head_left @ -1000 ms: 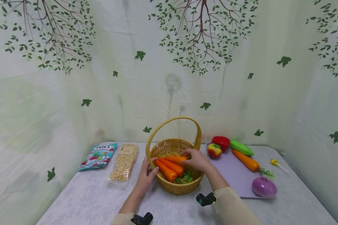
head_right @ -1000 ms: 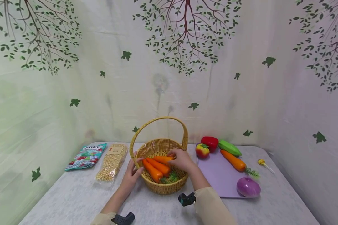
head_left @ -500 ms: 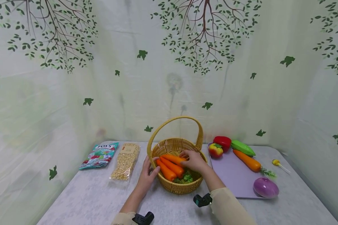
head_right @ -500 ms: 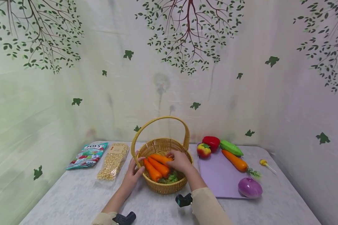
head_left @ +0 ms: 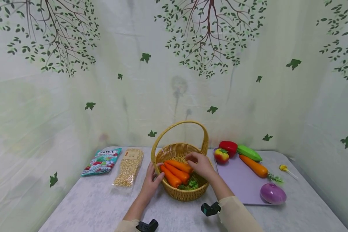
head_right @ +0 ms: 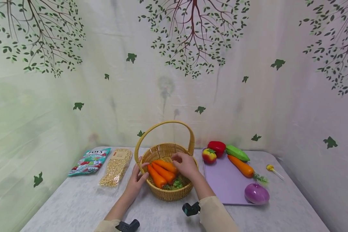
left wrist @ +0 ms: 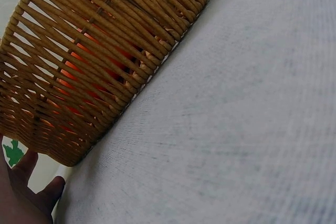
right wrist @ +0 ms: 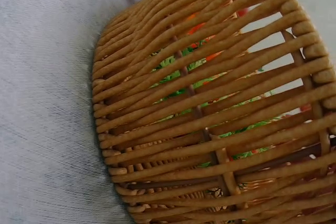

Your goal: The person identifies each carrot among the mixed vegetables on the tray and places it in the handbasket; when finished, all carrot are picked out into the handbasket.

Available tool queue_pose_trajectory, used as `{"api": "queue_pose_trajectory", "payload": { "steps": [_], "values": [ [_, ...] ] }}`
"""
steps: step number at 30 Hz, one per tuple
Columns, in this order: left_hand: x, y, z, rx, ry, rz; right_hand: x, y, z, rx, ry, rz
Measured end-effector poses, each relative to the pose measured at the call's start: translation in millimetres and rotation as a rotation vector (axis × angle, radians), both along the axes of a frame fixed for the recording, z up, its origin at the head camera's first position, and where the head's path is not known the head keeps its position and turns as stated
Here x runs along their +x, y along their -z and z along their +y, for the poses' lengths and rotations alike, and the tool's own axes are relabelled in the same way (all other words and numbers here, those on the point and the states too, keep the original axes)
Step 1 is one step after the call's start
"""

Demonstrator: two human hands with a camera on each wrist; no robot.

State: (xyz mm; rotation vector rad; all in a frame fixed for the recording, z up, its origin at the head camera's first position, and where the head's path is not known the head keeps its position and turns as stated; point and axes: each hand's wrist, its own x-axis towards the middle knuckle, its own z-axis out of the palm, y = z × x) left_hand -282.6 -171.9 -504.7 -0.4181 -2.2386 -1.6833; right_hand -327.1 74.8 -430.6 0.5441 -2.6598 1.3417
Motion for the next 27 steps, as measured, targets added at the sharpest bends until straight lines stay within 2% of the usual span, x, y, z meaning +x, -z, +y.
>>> {"api": "queue_pose_trajectory", "payload": {
  "steps": [7, 11, 17, 22, 27],
  "values": [
    [-0.6, 4.2, -0.9, -0.004, -0.006, 0.010, 6.5, 0.5, 3.3, -0.107, 0.039, 0.060],
    [0.7, 4.7, 0.1, -0.010, -0.010, 0.025, 11.8, 0.8, 7.1, -0.160, 0.035, 0.088],
    [1.3, 4.9, 0.8, -0.010, -0.016, 0.031, 19.7, -1.7, 16.9, -0.226, 0.023, 0.075],
    [1.7, 4.0, 0.5, 0.000, -0.017, -0.015, 28.2, -9.6, 33.0, -0.228, 0.030, 0.054],
    [-0.5, 3.1, 0.0, 0.001, -0.014, -0.022, 35.6, -21.3, 56.0, -0.165, 0.069, 0.103]
  ]
}}
